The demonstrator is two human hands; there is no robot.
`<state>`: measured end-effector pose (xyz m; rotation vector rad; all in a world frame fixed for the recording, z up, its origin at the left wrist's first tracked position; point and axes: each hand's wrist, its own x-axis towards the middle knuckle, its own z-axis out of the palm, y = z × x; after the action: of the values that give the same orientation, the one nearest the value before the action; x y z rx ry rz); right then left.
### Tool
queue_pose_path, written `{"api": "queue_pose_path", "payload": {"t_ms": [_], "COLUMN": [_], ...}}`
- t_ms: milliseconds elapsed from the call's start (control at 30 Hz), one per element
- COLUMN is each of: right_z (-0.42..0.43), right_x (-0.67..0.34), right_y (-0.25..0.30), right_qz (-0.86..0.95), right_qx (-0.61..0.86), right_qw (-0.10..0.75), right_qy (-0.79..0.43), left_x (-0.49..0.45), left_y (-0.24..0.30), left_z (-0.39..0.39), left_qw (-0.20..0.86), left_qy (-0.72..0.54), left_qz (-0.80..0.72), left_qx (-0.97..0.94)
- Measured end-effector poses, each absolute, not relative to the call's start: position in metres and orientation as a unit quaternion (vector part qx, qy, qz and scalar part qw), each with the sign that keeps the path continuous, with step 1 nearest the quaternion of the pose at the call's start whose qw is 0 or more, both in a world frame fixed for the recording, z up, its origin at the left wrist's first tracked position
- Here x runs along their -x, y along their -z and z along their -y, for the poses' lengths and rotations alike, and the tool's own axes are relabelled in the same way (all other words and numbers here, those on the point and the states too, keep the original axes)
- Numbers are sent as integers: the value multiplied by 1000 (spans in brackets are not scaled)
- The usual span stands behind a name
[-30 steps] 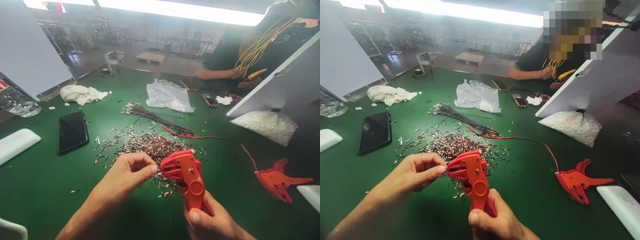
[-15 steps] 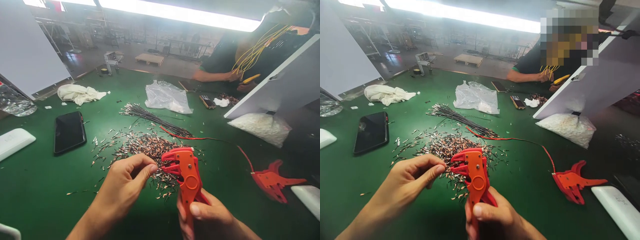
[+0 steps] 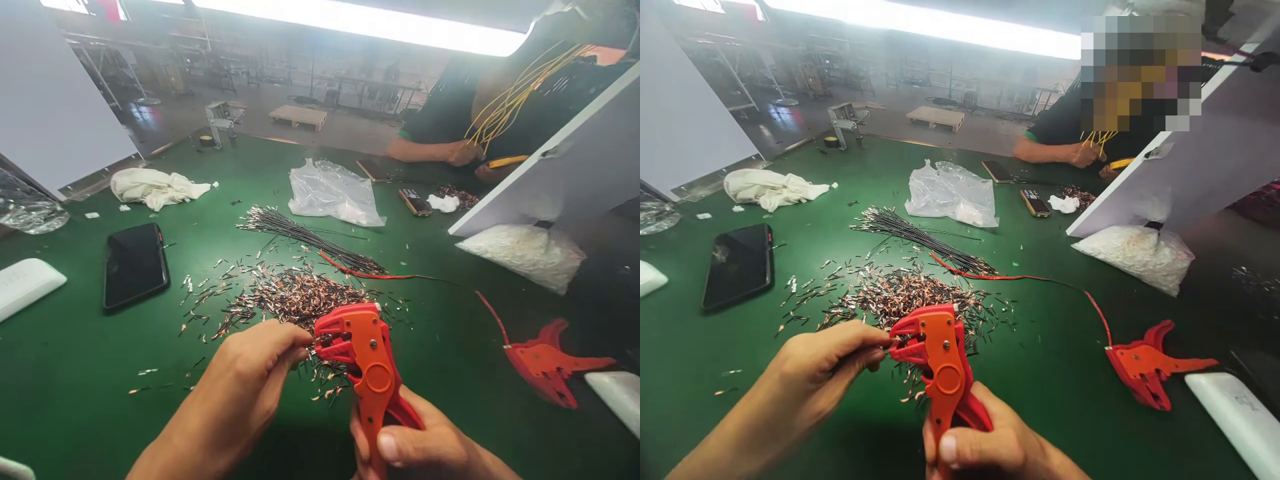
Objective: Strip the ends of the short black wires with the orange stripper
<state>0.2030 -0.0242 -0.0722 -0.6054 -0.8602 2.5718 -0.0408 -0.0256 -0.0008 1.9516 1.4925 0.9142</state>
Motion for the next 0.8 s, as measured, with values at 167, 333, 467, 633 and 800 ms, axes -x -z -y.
{"api": "queue_pose_path", "payload": {"t_ms": [167,333,467,633,800], "right_z": [24,23,21,21,21], "right_x": [-203,-204,-203,-203,-202], "right_y": [74,74,71,72,74], "right_qz": [292,263,309,319,309], "right_qx": [219,218,209,209,192], "right_qw": [187,199,206,193,191], "right_qy": [-912,-919,-905,-904,-912], "left_x": [40,37,35,35,37], "left_y": [-2,0,7,11,11], "left_z": [28,33,34,32,30], "left_qw": [180,116,84,76,87], "left_qy": [-340,-370,-348,-332,-318], "left_qz": [-572,-591,-581,-530,-528], "left_qx": [-724,-707,-731,-777,-783]}}
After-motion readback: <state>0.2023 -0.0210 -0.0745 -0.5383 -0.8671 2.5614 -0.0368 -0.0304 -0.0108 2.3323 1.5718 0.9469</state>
